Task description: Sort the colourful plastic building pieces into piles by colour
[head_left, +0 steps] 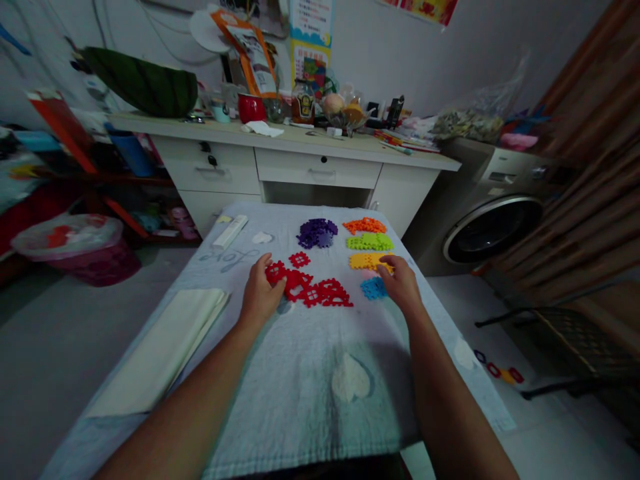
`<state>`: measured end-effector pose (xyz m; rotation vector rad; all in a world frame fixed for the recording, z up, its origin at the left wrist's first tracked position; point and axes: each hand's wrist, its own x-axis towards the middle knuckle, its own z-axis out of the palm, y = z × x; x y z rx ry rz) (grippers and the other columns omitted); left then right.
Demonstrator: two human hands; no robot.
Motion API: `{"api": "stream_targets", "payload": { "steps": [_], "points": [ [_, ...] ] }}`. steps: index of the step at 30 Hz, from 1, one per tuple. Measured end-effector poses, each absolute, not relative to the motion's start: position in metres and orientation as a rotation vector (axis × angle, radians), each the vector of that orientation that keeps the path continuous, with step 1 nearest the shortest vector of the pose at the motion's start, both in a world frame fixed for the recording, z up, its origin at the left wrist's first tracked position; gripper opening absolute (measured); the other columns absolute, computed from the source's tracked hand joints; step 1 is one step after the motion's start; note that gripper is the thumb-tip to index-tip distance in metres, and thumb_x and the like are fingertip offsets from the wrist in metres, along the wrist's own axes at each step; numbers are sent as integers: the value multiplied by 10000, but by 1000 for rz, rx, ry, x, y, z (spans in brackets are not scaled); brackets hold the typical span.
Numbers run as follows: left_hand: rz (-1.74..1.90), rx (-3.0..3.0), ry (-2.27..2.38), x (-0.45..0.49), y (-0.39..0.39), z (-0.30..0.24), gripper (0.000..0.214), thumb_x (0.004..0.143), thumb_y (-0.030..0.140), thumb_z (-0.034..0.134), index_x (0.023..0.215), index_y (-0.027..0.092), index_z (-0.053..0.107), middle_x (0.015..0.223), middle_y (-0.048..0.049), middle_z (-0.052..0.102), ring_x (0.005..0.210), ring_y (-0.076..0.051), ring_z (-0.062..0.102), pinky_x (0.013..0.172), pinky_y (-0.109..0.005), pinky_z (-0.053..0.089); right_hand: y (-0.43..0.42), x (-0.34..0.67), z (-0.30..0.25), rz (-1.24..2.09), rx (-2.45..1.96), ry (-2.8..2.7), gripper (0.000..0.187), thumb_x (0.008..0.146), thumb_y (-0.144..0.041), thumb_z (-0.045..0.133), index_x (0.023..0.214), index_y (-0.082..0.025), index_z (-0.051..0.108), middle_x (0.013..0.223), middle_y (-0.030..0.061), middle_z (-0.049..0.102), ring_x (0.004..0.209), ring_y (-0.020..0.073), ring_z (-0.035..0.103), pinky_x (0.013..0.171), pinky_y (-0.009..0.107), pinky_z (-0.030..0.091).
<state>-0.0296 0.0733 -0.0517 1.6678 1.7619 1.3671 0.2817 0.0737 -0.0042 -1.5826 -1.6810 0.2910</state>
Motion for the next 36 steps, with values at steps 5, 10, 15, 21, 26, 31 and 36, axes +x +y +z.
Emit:
{"api": "stream_targets", "payload": {
  "steps": [5,10,15,21,26,31,36],
  "points": [
    [1243,1973,1838,-29,72,-55,621,749,258,621,1339,198,435,1358,-157,456,1299,-317,427,1097,-499,357,69,334,-5,71,-2045,-1608,400,832,-432,541,1087,-139,637,1109,190,651,1058,310,595,961,461,415],
    [1115,2164,1998,-24,62,-50,575,773,327,627,1313,196,480,1456,-170,349,1338,-389,325,1081,-571,304,64,345,-15,260,-2270,-1575,648,795,-643,540,1192,-133,591,1079,204,660,992,314,627,839,424,463],
    [1097,2347,1858,-14,52,-42,512,822,359,588,1308,225,497,1401,-131,449,1324,-356,344,1088,-532,287,61,340,-14,239,-2245,-1681,668,704,-647,646,1135,-137,635,1096,202,616,1003,310,609,840,406,466],
    [1006,2525,1583,-4,47,-37,452,832,395,591,1245,214,559,1346,-121,525,1308,-335,368,1079,-511,296,58,325,-5,181,-2078,-1755,542,685,-576,700,1018,-150,650,993,127,622,897,253,610,773,338,470],
    [875,2607,1440,1,43,-38,499,815,443,615,1271,247,564,1371,-104,520,1317,-341,349,1086,-546,273,56,302,-2,313,-1925,-1821,481,693,-541,705,1027,-205,622,873,54,662,775,210,600,679,295,437],
    [693,2651,1303,4,40,-41,494,798,484,634,1251,291,592,1378,-81,526,1318,-354,343,1080,-579,252,52,282,4,316,-1877,-1868,388,695,-404,696,1032,-230,613,832,27,666,711,184,582,627,271,400],
    [711,2606,1325,0,41,-35,263,814,459,617,973,255,667,1184,-70,634,1237,-315,433,1063,-542,275,49,280,7,246,-1884,-1793,397,685,-365,689,1051,-236,609,830,27,659,697,182,572,632,277,404]
  ]
}}
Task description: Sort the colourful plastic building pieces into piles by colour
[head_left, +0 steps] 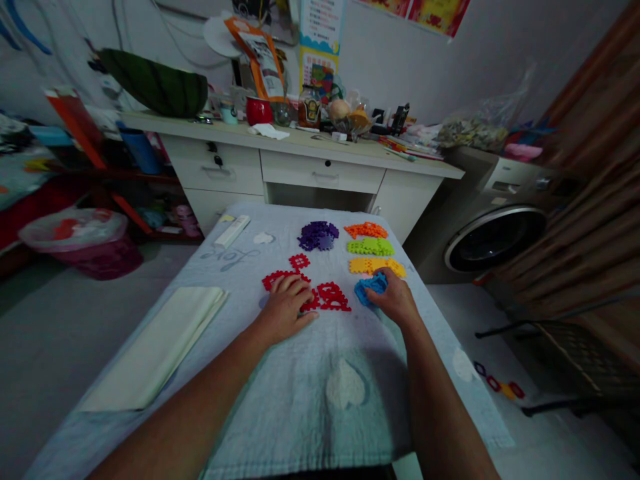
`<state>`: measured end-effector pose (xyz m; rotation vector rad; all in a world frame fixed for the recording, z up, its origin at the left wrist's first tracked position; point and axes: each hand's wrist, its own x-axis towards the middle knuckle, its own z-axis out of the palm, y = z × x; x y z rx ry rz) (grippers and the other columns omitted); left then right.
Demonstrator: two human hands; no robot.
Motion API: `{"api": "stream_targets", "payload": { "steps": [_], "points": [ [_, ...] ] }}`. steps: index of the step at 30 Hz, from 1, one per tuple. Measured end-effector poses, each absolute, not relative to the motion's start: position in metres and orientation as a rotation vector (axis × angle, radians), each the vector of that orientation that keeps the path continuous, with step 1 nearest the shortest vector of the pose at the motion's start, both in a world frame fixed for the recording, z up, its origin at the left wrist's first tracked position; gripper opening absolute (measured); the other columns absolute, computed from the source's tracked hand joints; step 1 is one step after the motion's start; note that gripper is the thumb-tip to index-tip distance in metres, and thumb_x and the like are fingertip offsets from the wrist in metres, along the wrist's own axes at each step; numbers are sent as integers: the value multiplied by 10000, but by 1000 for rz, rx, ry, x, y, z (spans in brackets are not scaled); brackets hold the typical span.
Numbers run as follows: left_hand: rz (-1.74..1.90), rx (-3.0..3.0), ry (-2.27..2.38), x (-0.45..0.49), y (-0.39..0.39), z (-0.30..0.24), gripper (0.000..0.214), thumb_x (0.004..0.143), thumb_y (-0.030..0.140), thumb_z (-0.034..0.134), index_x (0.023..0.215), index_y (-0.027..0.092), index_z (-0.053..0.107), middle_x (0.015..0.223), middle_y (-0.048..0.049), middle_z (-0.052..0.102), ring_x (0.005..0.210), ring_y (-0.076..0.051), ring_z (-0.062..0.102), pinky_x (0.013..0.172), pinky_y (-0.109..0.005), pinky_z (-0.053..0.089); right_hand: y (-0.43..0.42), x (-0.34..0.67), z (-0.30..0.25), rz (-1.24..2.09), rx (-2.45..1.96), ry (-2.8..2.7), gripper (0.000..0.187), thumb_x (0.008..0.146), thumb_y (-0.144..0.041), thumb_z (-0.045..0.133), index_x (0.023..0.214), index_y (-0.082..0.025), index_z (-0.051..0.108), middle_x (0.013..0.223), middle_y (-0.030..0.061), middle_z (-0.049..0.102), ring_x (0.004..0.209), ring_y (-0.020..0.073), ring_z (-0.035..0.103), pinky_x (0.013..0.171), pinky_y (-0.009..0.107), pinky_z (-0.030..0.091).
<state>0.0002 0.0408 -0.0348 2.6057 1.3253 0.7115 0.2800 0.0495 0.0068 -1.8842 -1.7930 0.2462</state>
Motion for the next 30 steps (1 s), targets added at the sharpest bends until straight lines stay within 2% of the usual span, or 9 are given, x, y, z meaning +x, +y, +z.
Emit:
{"api": "stream_targets", "payload": {
  "steps": [4,7,10,13,15,18,21,24,30],
  "points": [
    [766,2568,1353,-4,42,-31,219,827,437,608,744,234,621,959,-45,665,1134,-278,505,1057,-515,270,51,276,6,360,-1771,-1680,393,675,-386,697,1020,-222,604,806,15,632,692,179,562,646,283,430],
    [793,2548,1353,-6,42,-31,264,830,453,607,701,222,601,898,-43,662,1079,-267,534,1060,-508,263,54,262,3,560,-1592,-1508,380,685,-442,694,956,-200,584,773,6,605,670,167,552,625,274,447],
    [900,2482,1367,-5,42,-32,362,774,520,657,986,227,635,1060,-79,656,1098,-286,537,1040,-502,301,56,240,-4,759,-1421,-1378,328,739,-476,644,886,-195,561,763,6,604,677,162,562,613,266,463],
    [1029,2401,1379,-5,42,-35,770,723,532,703,1368,219,423,1300,-136,560,1185,-312,506,1031,-492,334,55,218,-14,958,-1283,-1374,290,781,-455,598,915,-202,550,815,16,632,701,166,592,614,270,487],
    [1033,2388,1367,-4,43,-37,837,731,499,706,1430,226,337,1344,-140,531,1214,-316,493,1032,-486,344,53,208,-21,1054,-1198,-1408,282,787,-418,590,973,-213,537,904,31,658,726,172,617,618,278,507],
    [958,2424,1350,-4,45,-40,678,776,414,671,1380,238,417,1253,-111,595,1154,-298,537,1014,-472,370,52,202,-30,1058,-1171,-1492,258,783,-335,570,1014,-229,523,1021,47,668,778,179,642,646,293,524],
    [956,2409,1394,-4,49,-41,471,805,302,608,1263,226,532,1103,-89,652,1054,-275,583,968,-451,408,50,203,-31,856,-1258,-1626,234,778,-265,546,1010,-233,548,990,32,669,883,190,638,785,320,516],
    [1024,2320,1441,-6,53,-41,397,775,184,545,1169,207,584,1073,-80,668,1025,-257,595,942,-424,432,48,206,-26,647,-1345,-1712,218,799,-238,514,1007,-223,577,955,33,665,906,193,621,872,339,480],
    [1172,2157,1581,-13,54,-33,283,797,222,533,1067,203,614,1042,-72,678,998,-246,602,940,-400,438,47,207,-24,511,-1237,-1786,299,822,-225,529,1120,-230,551,1173,76,592,1125,209,544,980,360,433]
  ]
}}
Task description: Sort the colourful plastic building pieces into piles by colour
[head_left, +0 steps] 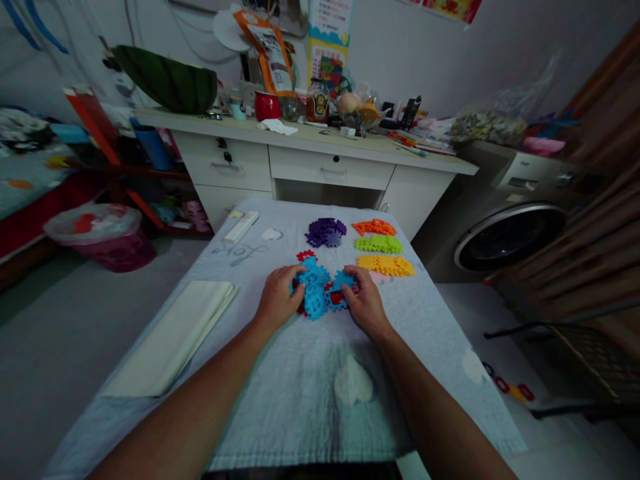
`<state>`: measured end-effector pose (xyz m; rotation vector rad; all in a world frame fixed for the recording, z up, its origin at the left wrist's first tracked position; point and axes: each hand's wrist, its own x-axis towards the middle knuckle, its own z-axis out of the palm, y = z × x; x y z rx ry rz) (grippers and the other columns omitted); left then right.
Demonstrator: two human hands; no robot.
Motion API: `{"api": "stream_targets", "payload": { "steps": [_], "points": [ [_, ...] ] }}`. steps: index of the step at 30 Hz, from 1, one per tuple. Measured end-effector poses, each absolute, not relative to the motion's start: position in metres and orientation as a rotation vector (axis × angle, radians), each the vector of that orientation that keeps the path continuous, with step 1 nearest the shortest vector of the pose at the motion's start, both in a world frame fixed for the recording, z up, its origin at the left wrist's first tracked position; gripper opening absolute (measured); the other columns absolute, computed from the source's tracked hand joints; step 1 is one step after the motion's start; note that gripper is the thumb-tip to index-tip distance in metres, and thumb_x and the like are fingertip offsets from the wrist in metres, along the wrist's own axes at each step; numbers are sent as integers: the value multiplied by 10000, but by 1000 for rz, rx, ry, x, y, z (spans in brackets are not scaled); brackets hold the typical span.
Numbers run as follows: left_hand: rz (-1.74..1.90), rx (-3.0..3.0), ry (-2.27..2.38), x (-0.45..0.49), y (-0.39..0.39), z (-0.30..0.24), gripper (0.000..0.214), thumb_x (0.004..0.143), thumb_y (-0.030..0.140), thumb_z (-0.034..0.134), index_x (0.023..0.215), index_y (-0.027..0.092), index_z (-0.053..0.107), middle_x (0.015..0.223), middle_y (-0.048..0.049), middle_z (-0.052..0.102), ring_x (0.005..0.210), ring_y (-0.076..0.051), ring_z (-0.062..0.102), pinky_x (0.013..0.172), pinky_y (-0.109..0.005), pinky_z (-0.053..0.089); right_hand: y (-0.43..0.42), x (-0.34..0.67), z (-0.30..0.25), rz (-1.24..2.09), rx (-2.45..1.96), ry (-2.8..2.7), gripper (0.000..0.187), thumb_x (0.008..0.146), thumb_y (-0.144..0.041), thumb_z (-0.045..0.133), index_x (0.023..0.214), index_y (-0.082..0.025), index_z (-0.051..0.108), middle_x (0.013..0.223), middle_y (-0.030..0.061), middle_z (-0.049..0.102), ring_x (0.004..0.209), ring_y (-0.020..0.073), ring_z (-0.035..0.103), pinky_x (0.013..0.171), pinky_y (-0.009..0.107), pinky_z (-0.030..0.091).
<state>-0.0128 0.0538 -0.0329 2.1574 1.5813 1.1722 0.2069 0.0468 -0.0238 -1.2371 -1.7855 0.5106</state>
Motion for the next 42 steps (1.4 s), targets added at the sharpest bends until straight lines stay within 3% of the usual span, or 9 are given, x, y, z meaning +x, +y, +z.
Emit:
{"api": "stream_targets", "payload": {
  "steps": [4,9,14,19,24,28,32,38,42],
  "points": [
    [1294,2075,1709,-16,53,-29,187,814,279,556,981,212,606,986,-60,664,972,-238,595,929,-378,442,47,205,-28,473,-1153,-1873,301,826,-174,525,1120,-227,558,1312,100,505,1258,207,456,1073,385,362],
    [1330,2081,1778,-19,57,-31,166,806,259,561,957,204,605,957,-59,662,955,-246,594,917,-396,438,50,207,-36,408,-1238,-1939,220,831,-176,536,1034,-216,612,1216,100,570,1164,230,510,1041,428,378],
    [1332,2066,1885,-25,68,-39,240,810,219,538,1042,195,600,1033,-74,664,1027,-262,581,946,-420,428,57,225,-37,216,-1347,-1825,199,836,-227,537,1007,-201,637,1211,119,569,1165,259,499,1031,466,366],
    [1239,2095,1925,-26,74,-47,422,803,321,605,1206,217,539,1229,-100,585,1173,-294,520,1019,-457,395,81,278,-18,22,-1567,-1585,206,809,-273,531,964,-186,636,1130,132,606,1142,278,512,1032,490,345],
    [1242,2115,2001,-21,67,-45,620,740,403,695,1293,211,494,1443,-150,351,1336,-345,353,1100,-502,312,118,326,-4,71,-2101,-1460,491,772,-498,610,1128,-159,620,1194,182,595,1151,325,536,969,466,399],
    [1167,2181,1980,-21,61,-41,513,768,397,657,1237,219,549,1419,-138,371,1315,-348,359,1096,-513,309,138,332,-12,312,-2317,-1529,717,746,-634,611,1251,-129,554,1247,213,579,1146,330,566,917,427,448],
    [1078,2227,1970,-23,58,-43,415,779,408,631,1148,217,614,1371,-132,432,1261,-342,401,1072,-513,335,142,326,-19,324,-2324,-1601,880,694,-674,646,1362,-132,460,1292,218,542,1180,346,544,929,447,451],
    [902,2314,1898,-24,58,-50,455,775,495,636,1162,254,629,1340,-109,477,1262,-332,392,1059,-519,330,130,317,-13,391,-2159,-1877,743,626,-585,746,1213,-151,604,1189,166,576,1050,304,597,880,404,485],
    [822,2373,1810,-25,58,-53,497,765,522,641,1192,269,629,1374,-105,460,1292,-341,357,1070,-542,298,121,305,-17,373,-1999,-1939,722,691,-500,715,1295,-142,545,1226,157,594,1111,300,575,942,403,455]
  ]
}}
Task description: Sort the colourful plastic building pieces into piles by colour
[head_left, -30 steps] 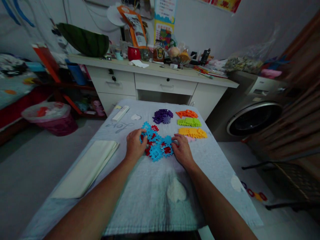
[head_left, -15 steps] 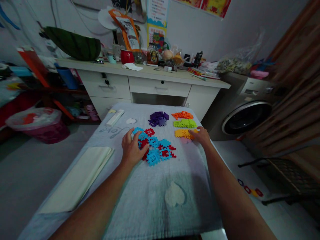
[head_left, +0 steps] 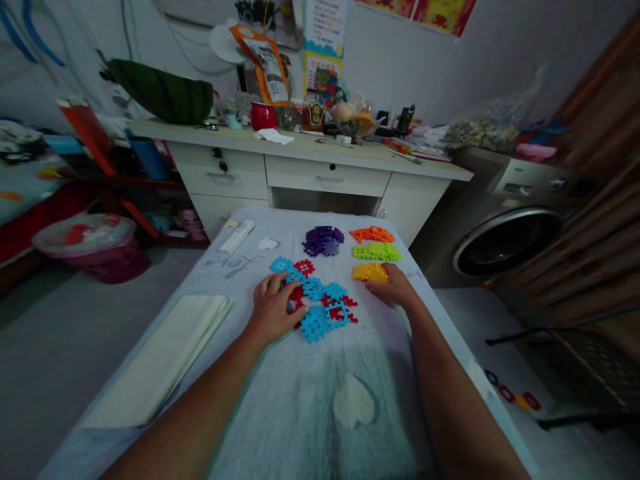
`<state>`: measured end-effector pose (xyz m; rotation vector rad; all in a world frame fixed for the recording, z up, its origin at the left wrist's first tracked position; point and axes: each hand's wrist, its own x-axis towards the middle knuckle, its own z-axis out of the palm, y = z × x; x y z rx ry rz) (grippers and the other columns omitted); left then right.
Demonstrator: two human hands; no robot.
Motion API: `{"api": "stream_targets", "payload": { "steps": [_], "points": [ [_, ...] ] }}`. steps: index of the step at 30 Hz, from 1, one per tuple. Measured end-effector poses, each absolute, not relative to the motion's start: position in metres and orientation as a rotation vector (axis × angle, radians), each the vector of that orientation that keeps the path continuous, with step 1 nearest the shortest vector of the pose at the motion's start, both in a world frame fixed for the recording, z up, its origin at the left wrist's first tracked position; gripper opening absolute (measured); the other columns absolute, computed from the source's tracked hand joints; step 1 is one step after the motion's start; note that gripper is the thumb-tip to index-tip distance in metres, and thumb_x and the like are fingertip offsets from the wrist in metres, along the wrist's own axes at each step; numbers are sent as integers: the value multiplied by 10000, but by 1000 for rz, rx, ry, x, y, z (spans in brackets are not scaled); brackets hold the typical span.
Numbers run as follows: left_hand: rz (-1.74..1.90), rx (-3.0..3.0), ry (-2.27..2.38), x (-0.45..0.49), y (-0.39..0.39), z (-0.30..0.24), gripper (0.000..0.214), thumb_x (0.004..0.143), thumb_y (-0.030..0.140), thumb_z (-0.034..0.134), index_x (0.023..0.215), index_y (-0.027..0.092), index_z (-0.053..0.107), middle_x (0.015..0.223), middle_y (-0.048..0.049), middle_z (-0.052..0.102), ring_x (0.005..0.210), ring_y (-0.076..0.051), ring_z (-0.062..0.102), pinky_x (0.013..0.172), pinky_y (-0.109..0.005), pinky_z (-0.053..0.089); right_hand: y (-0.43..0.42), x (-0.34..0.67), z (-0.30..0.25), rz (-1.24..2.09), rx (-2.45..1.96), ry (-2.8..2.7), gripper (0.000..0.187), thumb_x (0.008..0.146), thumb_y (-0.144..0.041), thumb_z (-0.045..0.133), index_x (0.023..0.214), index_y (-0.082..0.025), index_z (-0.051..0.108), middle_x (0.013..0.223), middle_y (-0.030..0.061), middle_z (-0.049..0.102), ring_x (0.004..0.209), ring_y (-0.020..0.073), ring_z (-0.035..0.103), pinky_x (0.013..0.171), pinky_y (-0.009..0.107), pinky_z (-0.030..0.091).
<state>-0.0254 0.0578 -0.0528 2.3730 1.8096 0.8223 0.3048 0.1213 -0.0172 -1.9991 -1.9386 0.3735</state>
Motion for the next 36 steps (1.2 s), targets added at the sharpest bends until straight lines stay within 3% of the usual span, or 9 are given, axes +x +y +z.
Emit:
{"api": "stream_targets", "payload": {
  "steps": [7,14,18,21,26,33,36],
  "points": [
    [713,2458,1625,-22,48,-43,507,748,575,653,1190,326,653,1456,-80,401,1347,-395,266,1071,-635,212,119,291,-34,338,-1636,-2093,517,780,-356,608,1259,-168,565,1218,118,630,1081,263,582,977,409,435],
    [810,2430,1604,-22,46,-37,296,833,523,584,846,257,712,1297,-65,562,1316,-351,328,1062,-595,250,115,276,-34,391,-1552,-1954,533,738,-362,624,1232,-168,571,1178,114,630,1078,276,567,973,441,442],
    [880,2419,1621,-22,48,-36,268,833,488,597,778,240,683,1231,-62,607,1287,-331,380,1060,-564,276,106,256,-20,542,-1430,-1828,534,737,-401,652,1231,-224,554,1155,81,629,1038,265,589,917,424,485],
    [917,2421,1622,-22,49,-37,309,784,515,650,934,246,679,1253,-74,599,1281,-335,395,1066,-552,282,95,232,-9,674,-1241,-1825,548,751,-435,678,1240,-237,527,1097,64,640,967,245,611,864,388,511],
    [986,2406,1612,-20,51,-43,745,695,563,721,1308,203,499,1309,-118,559,1278,-327,410,1092,-503,277,78,197,-1,805,-1036,-1895,450,845,-471,608,1222,-239,532,1091,45,641,970,216,609,864,345,502],
    [941,2418,1589,-20,50,-43,748,695,545,722,1322,209,489,1318,-113,553,1291,-328,391,1101,-499,258,79,192,-6,619,-1138,-1843,355,886,-483,544,1131,-236,615,1098,64,659,1044,239,579,950,388,447],
    [917,2442,1570,-17,50,-40,690,722,514,705,1314,220,508,1338,-102,548,1304,-326,373,1102,-507,250,81,193,-8,652,-1180,-1734,343,902,-483,511,1113,-228,604,1081,66,664,992,229,594,914,379,469]
  ]
}}
